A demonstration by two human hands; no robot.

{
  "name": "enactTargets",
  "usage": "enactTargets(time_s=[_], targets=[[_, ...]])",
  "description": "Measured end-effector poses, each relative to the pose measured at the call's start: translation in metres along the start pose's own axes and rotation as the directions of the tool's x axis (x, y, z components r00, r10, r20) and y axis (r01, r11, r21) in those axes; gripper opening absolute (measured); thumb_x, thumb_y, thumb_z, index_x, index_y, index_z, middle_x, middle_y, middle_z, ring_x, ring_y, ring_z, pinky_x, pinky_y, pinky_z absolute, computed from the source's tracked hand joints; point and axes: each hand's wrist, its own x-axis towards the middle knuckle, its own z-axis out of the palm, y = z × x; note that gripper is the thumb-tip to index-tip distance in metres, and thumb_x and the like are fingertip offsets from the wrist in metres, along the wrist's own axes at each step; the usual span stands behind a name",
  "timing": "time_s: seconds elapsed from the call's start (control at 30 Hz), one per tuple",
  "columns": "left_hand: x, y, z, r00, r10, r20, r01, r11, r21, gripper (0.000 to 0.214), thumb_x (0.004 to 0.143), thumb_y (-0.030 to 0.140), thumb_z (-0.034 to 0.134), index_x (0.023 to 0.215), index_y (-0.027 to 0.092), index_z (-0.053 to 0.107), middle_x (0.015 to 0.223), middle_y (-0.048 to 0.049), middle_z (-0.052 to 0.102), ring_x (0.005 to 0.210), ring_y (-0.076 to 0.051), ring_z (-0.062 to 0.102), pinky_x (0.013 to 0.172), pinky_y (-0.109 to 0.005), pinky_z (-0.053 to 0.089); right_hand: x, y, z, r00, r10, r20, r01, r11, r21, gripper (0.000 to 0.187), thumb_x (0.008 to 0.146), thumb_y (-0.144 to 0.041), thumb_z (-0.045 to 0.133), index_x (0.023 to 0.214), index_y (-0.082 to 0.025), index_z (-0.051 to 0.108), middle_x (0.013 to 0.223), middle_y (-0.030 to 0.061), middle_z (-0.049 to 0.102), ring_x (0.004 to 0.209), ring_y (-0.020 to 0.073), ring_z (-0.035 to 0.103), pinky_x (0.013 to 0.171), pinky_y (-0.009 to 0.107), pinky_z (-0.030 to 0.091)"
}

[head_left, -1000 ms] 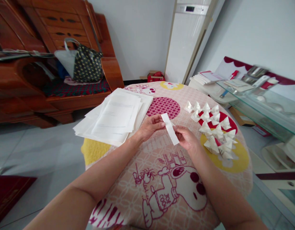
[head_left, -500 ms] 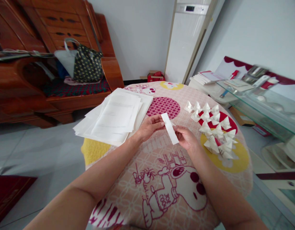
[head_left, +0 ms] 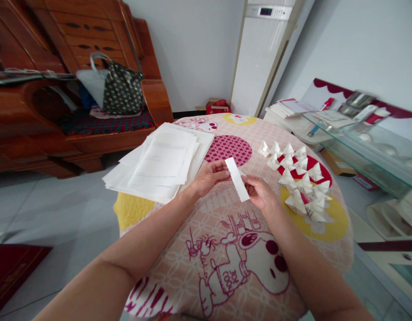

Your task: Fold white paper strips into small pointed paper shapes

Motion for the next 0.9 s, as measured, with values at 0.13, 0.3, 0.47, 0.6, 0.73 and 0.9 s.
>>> enactTargets(time_s=[0.13, 0.3, 0.47, 0.6, 0.73, 0.9], targets=[[-0.0002, 0.0002, -0.0005, 1.0, -0.001, -0.001, 0.001, 1.0, 0.009, 0.035, 0.076, 0.018, 0.083, 0.109, 0.013, 0.073, 0.108, -0.0096, 0.076, 0.097, -0.02, 0.072, 0.095, -0.036, 0.055, -0.0003, 0.0002, 0.0001, 0.999, -0.02, -0.044, 0.02, 1.0, 0.005, 0.023, 0.068, -0.029, 0.088, 0.069, -0.019, 0.067, 0.055, -0.0019, 0.064, 0.047, 0.0115, 0.054, 0.043, 0.024, 0.043], [-0.0007, 0.0003, 0.0004, 1.0, -0.008, -0.003, 0.008, 1.0, 0.01, 0.035, 0.077, 0.017, 0.082, 0.111, 0.013, 0.074, 0.11, -0.0102, 0.076, 0.099, -0.019, 0.071, 0.095, -0.036, 0.055, -0.0007, 0.0008, 0.0008, 0.999, -0.015, -0.043, 0.016, 1.0, 0.017, 0.024, 0.065, -0.029, 0.089, 0.069, -0.019, 0.068, 0.056, -0.0016, 0.065, 0.048, 0.0116, 0.054, 0.044, 0.024, 0.042], [0.0, -0.0014, 0.0005, 1.0, 0.005, 0.015, -0.005, 1.0, 0.007, 0.038, 0.077, 0.02, 0.083, 0.113, 0.013, 0.073, 0.11, -0.0104, 0.076, 0.099, -0.02, 0.071, 0.095, -0.036, 0.055, -0.0001, 0.0016, 0.0008, 0.999, -0.009, -0.035, 0.01, 1.0, 0.014, 0.025, 0.064, -0.031, 0.09, 0.071, -0.019, 0.069, 0.058, -0.0021, 0.065, 0.048, 0.0105, 0.053, 0.045, 0.024, 0.042], [0.0002, -0.0013, 0.0006, 1.0, 0.003, 0.013, -0.004, 1.0, 0.003, 0.039, 0.076, 0.02, 0.084, 0.113, 0.013, 0.074, 0.111, -0.0105, 0.076, 0.098, -0.02, 0.071, 0.094, -0.035, 0.055, 0.0002, 0.0017, 0.0001, 0.999, -0.017, -0.031, 0.017, 1.0, -0.003, 0.028, 0.067, -0.032, 0.09, 0.069, -0.019, 0.066, 0.056, -0.0036, 0.063, 0.047, 0.0096, 0.053, 0.045, 0.023, 0.043], [0.0002, -0.0012, 0.0011, 1.0, 0.004, 0.005, -0.004, 1.0, -0.005, 0.039, 0.074, 0.021, 0.085, 0.111, 0.014, 0.075, 0.109, -0.01, 0.076, 0.096, -0.019, 0.071, 0.091, -0.033, 0.056, 0.0, 0.0014, 0.0006, 1.0, -0.013, -0.028, 0.013, 1.0, -0.006, 0.029, 0.065, -0.033, 0.091, 0.067, -0.02, 0.065, 0.054, -0.0033, 0.062, 0.046, 0.0102, 0.052, 0.043, 0.024, 0.042], [-0.0003, -0.0011, 0.0014, 1.0, 0.001, 0.006, -0.001, 1.0, 0.009, 0.037, 0.076, 0.02, 0.084, 0.111, 0.014, 0.075, 0.11, -0.0095, 0.076, 0.097, -0.019, 0.071, 0.092, -0.034, 0.055, -0.0002, 0.0013, 0.0007, 1.0, -0.009, -0.019, 0.008, 1.0, -0.007, 0.028, 0.064, -0.034, 0.091, 0.067, -0.02, 0.067, 0.055, -0.0028, 0.063, 0.046, 0.0102, 0.052, 0.044, 0.024, 0.042]])
